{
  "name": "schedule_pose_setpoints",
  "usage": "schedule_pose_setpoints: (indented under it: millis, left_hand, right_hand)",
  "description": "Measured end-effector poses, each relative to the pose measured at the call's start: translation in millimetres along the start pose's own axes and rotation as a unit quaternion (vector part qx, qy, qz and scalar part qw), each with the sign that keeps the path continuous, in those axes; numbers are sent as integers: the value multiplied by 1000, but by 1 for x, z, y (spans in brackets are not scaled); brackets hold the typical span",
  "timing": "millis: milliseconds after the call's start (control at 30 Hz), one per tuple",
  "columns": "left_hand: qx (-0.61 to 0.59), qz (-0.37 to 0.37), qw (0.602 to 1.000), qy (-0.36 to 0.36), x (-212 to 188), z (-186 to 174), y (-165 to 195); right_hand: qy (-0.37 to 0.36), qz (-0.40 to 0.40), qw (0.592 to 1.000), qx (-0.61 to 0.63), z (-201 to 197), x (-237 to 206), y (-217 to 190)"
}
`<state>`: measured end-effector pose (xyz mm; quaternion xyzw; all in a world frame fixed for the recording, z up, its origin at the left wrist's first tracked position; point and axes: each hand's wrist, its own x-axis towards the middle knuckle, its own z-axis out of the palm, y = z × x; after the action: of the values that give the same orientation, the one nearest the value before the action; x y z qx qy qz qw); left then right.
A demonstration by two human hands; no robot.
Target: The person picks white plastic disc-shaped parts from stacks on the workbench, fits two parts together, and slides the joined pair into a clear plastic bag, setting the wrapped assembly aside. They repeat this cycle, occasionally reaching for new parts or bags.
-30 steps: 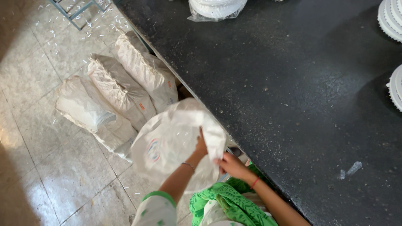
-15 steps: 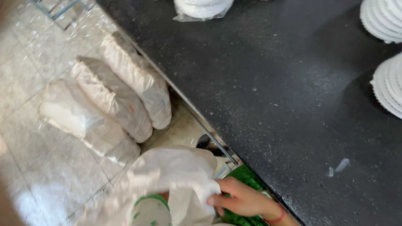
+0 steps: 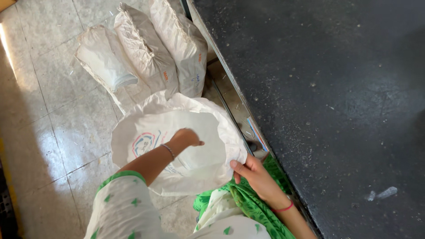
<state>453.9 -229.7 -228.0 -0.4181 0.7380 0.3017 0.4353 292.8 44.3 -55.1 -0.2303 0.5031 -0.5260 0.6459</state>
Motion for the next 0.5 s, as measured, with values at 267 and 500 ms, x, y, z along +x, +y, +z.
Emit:
schedule_pose_setpoints:
  millis: [267, 500]
  left_hand:
    - [-56, 201, 971, -119, 10, 28, 53]
    - [-129, 299, 945, -30, 27, 55, 143]
  right_hand:
    - [-152, 41, 987, -31, 9, -15, 3]
    - [-212, 18, 975, -57, 2, -43, -2]
